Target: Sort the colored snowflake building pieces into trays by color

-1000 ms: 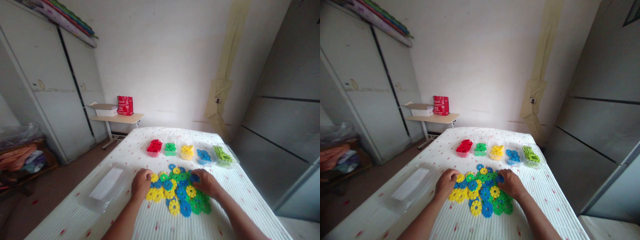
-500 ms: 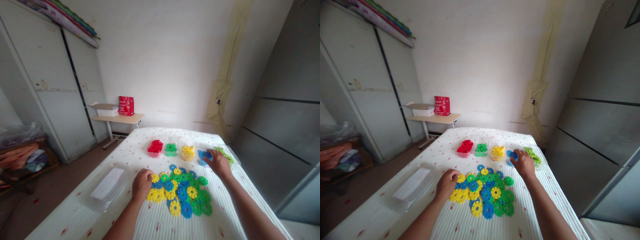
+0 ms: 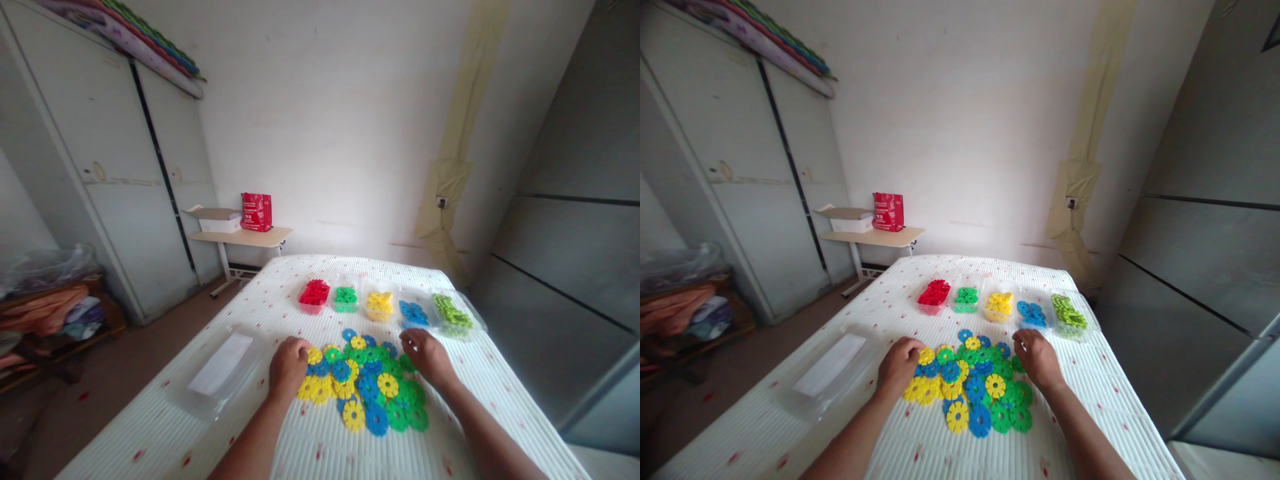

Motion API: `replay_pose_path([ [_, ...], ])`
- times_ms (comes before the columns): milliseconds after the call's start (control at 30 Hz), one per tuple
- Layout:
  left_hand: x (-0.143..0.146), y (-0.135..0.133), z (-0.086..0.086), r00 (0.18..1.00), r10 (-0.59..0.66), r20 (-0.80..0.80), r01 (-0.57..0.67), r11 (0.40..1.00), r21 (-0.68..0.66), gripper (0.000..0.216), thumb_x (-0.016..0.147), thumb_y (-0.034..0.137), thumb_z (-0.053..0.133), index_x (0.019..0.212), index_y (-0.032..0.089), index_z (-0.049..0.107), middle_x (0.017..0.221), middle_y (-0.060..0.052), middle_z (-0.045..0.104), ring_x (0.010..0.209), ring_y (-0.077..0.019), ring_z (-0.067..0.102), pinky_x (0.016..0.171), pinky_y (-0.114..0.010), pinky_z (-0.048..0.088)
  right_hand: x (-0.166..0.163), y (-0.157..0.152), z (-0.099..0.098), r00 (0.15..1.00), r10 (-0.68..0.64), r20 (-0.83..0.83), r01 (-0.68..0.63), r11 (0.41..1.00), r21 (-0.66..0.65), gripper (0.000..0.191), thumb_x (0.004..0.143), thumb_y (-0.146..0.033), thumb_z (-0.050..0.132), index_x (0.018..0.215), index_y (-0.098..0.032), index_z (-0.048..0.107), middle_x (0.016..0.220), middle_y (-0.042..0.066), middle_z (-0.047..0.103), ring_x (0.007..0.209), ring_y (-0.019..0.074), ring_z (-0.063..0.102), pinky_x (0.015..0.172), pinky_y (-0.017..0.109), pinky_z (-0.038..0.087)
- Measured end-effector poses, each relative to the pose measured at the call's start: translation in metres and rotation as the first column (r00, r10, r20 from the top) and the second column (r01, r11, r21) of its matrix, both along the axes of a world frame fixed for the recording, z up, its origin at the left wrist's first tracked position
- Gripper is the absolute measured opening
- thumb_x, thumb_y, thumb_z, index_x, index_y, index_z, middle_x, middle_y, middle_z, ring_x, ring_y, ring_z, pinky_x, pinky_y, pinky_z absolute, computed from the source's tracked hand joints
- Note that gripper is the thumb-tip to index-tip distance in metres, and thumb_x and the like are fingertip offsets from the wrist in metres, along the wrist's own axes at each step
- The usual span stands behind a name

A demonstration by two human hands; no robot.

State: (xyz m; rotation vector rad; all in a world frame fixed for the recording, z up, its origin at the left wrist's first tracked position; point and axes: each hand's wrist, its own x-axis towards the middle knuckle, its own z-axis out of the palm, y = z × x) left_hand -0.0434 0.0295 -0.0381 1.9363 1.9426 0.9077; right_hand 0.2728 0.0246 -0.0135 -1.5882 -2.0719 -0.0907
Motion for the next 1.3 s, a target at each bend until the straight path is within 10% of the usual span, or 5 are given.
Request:
replay_pose_path([
  [833, -0.001, 0.001, -0.003, 1.000, -0.005, 0.001, 0.005, 1.000, 0.031, 0.023, 0.076, 0.005, 0.045, 0.076, 0.017, 0.065, 0.084, -0.003, 0.065, 0.085, -0.0130, 0.057, 0.081, -0.023, 0.040, -0.026, -0.022, 0.016, 0.988, 0.109, 0.105, -0.055, 0.904, -0.424, 0.030, 0.065, -0.031, 0.062, 0.093, -0.021, 0.062, 0.091, 0.004, 0.063, 0.080, 0.0198, 0.059, 0.065, 0.026, 0.039],
  [1300, -0.001, 0.001, -0.002, 1.000, -0.005, 0.005, 0.005, 1.000, 0.030, 0.022, 0.075, 0.005, 0.046, 0.076, 0.018, 0.064, 0.083, -0.003, 0.064, 0.085, -0.0128, 0.056, 0.080, -0.023, 0.040, -0.030, -0.021, 0.014, 0.988, 0.052, 0.142, -0.001, 0.942, -0.335, 0.026, 0.069, -0.024, 0.056, 0.093, -0.019, 0.062, 0.091, 0.006, 0.062, 0.082, 0.0209, 0.060, 0.067, 0.027, 0.041],
])
